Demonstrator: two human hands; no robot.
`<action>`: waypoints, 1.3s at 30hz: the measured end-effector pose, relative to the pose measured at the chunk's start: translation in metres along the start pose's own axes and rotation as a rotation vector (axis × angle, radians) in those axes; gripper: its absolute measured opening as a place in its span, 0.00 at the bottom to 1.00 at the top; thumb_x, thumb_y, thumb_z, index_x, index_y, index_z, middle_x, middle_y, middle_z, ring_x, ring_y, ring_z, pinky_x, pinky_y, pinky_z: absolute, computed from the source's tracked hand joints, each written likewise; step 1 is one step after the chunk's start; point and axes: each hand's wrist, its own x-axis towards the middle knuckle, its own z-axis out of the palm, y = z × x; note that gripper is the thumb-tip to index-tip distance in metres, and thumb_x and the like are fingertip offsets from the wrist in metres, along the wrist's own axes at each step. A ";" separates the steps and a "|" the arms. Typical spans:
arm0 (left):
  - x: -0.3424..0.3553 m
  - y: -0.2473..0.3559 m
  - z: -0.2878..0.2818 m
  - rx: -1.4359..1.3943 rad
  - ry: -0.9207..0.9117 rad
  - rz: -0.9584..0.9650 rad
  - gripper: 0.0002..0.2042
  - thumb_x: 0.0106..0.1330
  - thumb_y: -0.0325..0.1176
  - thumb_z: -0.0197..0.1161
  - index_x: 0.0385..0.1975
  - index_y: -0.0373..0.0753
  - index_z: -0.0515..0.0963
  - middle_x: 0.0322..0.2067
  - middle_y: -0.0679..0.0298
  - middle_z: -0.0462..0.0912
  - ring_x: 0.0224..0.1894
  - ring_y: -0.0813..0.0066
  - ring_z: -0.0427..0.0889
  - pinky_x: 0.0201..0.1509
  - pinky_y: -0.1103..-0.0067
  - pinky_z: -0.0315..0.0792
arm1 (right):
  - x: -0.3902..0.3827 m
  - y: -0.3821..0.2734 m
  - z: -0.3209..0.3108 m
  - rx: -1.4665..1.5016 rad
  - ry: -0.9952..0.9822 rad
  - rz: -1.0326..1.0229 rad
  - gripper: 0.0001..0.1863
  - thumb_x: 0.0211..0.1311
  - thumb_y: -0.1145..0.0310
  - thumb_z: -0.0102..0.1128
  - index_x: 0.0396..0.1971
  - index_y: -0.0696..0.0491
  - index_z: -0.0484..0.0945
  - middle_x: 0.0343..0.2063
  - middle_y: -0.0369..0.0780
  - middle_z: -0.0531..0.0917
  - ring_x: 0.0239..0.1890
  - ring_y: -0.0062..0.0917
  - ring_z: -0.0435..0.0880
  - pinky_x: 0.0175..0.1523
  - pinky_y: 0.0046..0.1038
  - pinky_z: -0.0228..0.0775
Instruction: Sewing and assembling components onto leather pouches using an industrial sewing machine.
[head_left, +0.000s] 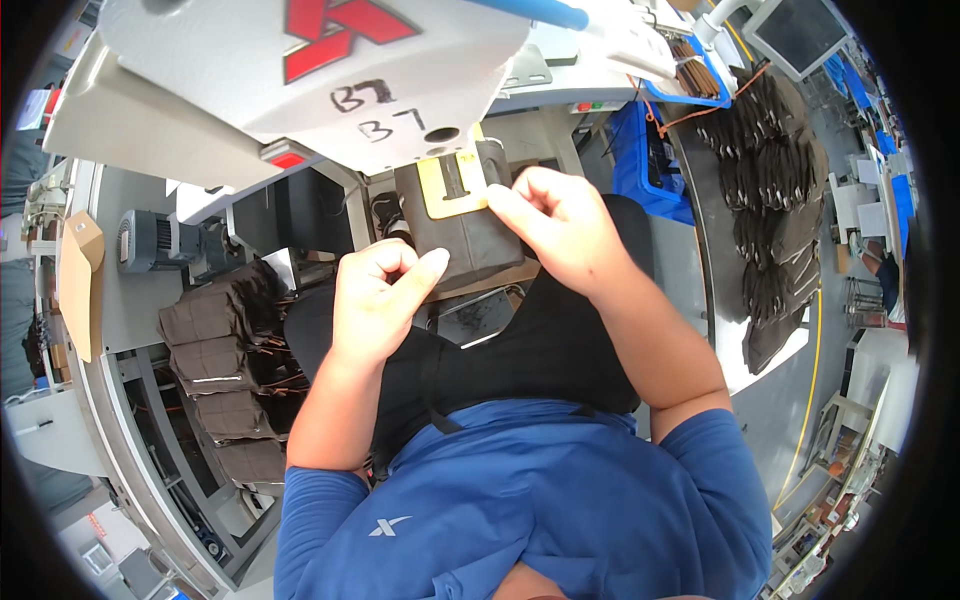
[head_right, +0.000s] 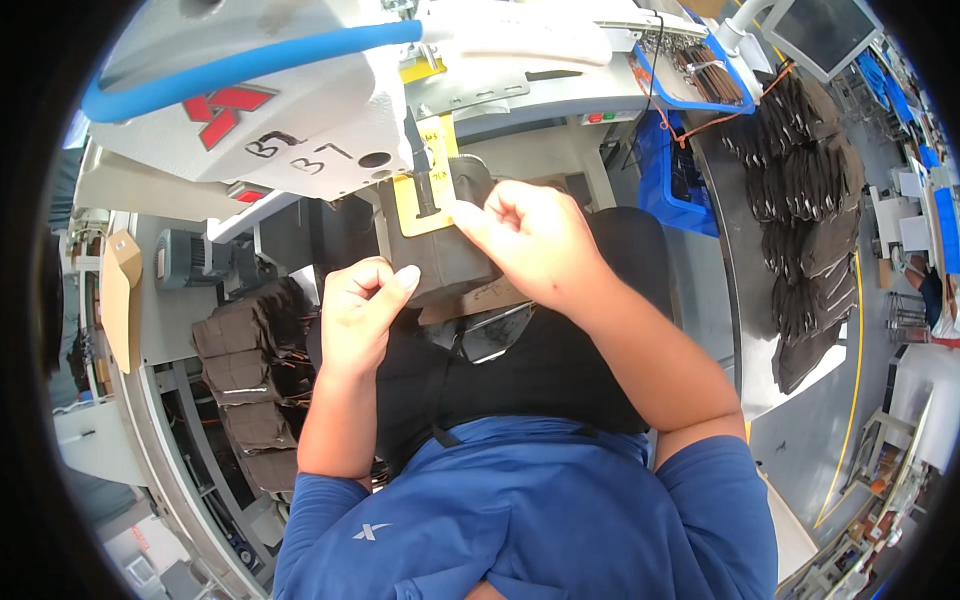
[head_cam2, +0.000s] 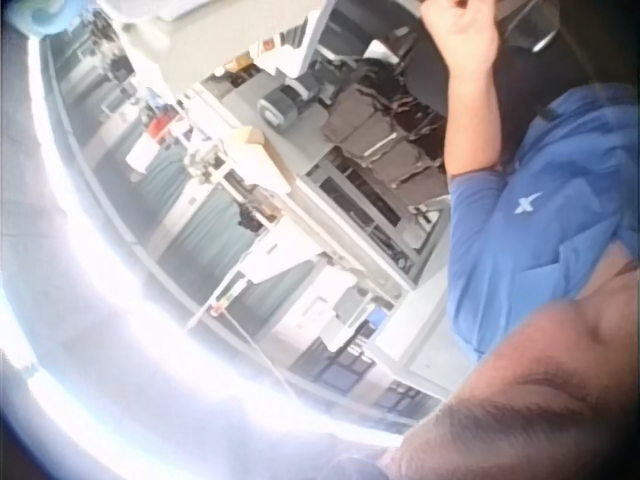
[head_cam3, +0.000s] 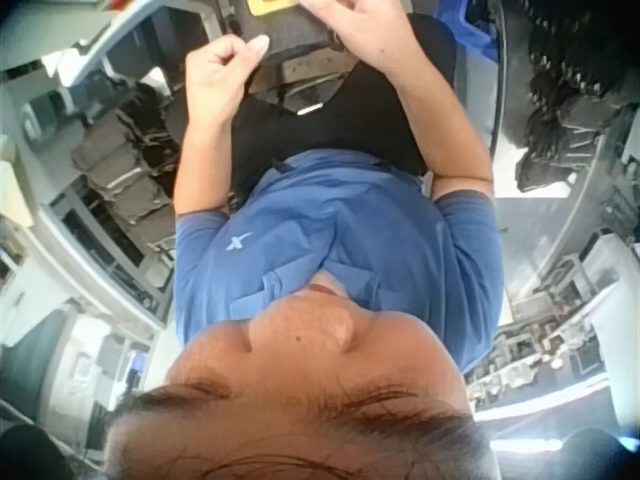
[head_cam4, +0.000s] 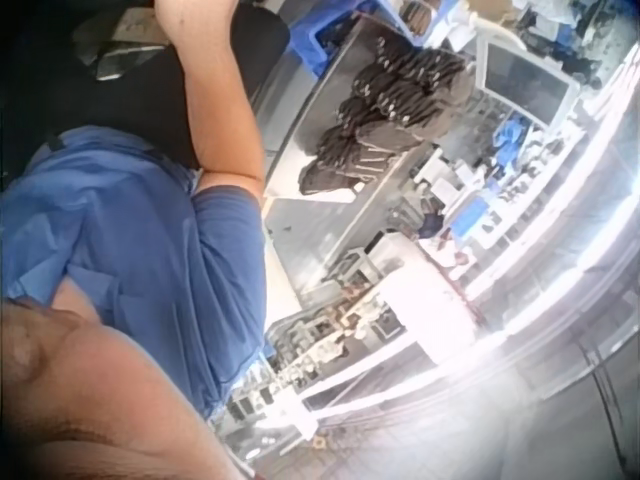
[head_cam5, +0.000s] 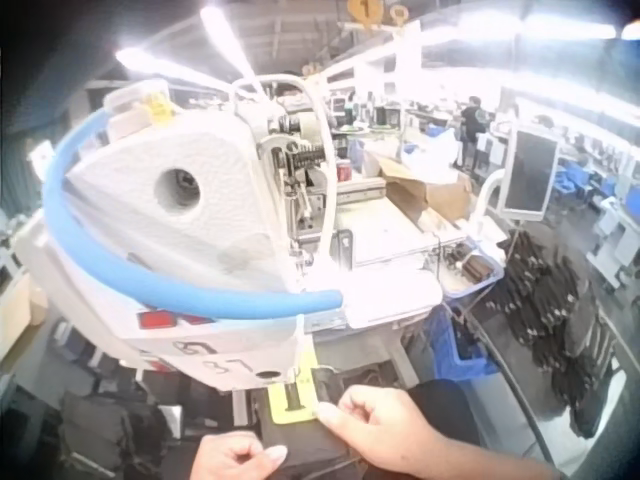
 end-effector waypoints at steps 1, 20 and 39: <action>0.000 -0.001 0.000 -0.018 0.008 -0.005 0.17 0.66 0.29 0.70 0.15 0.37 0.74 0.15 0.76 0.70 0.20 0.91 0.62 0.23 0.84 0.55 | 0.003 0.002 0.000 0.005 0.002 0.008 0.17 0.70 0.66 0.63 0.20 0.53 0.72 0.18 0.25 0.70 0.23 0.08 0.61 0.27 0.20 0.53; 0.000 0.003 -0.005 0.105 -0.057 0.051 0.16 0.65 0.24 0.68 0.15 0.36 0.72 0.18 0.72 0.71 0.23 0.89 0.64 0.27 0.83 0.57 | 0.015 0.016 -0.009 0.073 -0.101 -0.123 0.16 0.67 0.65 0.63 0.20 0.56 0.75 0.15 0.31 0.71 0.21 0.12 0.66 0.27 0.23 0.59; 0.002 0.018 0.006 0.781 0.133 0.776 0.18 0.51 0.39 0.79 0.39 0.40 0.83 0.37 0.63 0.81 0.40 0.66 0.78 0.46 0.71 0.70 | 0.076 0.023 -0.008 -0.037 0.014 -0.296 0.19 0.70 0.60 0.59 0.25 0.61 0.75 0.29 0.45 0.76 0.36 0.31 0.73 0.45 0.34 0.66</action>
